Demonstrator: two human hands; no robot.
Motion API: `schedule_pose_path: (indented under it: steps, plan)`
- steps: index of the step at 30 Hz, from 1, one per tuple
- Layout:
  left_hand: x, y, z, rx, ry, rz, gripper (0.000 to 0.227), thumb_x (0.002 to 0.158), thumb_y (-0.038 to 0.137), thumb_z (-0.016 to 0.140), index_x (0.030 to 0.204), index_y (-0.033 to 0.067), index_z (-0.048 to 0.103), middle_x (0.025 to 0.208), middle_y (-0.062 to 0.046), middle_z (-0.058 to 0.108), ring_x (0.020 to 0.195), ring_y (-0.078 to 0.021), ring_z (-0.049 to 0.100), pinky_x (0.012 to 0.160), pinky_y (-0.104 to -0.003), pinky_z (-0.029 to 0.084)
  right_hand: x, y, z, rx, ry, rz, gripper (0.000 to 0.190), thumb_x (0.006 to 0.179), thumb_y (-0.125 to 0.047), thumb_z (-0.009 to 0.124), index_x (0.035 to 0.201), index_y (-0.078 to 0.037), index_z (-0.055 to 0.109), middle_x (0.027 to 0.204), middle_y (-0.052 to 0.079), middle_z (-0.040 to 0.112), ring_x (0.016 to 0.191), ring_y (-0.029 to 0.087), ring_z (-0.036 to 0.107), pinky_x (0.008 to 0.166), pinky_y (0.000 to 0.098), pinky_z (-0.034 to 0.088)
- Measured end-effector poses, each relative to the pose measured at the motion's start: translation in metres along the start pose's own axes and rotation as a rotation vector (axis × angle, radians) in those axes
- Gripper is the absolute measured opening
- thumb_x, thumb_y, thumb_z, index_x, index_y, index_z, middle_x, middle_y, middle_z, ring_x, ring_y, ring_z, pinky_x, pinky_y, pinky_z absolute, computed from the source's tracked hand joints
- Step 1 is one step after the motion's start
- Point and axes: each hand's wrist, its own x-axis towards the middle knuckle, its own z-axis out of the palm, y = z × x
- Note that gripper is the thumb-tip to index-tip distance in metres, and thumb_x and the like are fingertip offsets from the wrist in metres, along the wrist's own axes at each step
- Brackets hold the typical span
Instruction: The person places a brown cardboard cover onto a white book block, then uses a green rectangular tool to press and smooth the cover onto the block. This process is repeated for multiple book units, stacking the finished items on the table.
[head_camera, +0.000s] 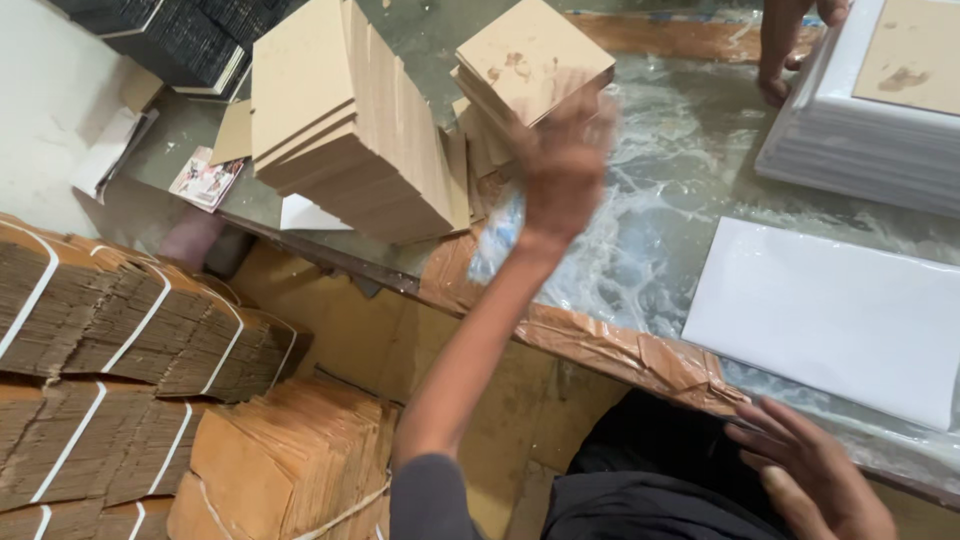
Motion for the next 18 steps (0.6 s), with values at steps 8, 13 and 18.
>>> schedule_pose_path:
  steps: [8,13,18]
  plan:
    - [0.055,0.027,0.072,0.964,-0.723,0.486,0.098,0.064,0.036,0.090,0.151,0.0228,0.047,0.170,0.001,0.008,0.154,-0.0285,-0.005,0.111,-0.072,0.003,0.037,0.101,-0.035,0.394,-0.454,0.180,0.074,0.092,-0.014,0.055,0.159,-0.010,0.027,0.159,0.026,0.039,0.140,0.047,0.046,0.110,0.0637,0.040]
    - [0.063,0.015,0.072,0.859,-0.791,0.711,0.084,0.064,0.022,0.099,0.140,0.0186,0.063,0.155,-0.001,0.045,0.151,-0.0364,0.016,0.108,-0.080,0.007,0.027,0.150,-0.051,0.976,-0.258,0.235,0.070,0.100,-0.033,0.049,0.162,-0.007,0.027,0.158,0.034,0.035,0.139,0.056,0.039,0.108,0.0735,0.033]
    - [0.055,-0.011,0.052,0.671,-0.726,0.823,0.048,0.083,0.026,0.075,0.131,0.0200,0.070,0.148,0.001,0.055,0.152,-0.0314,0.024,0.112,-0.079,0.008,0.025,0.168,-0.077,0.921,-0.224,0.333,0.071,0.097,-0.025,0.053,0.160,-0.009,0.027,0.158,0.030,0.039,0.142,0.050,0.041,0.110,0.0663,0.033]
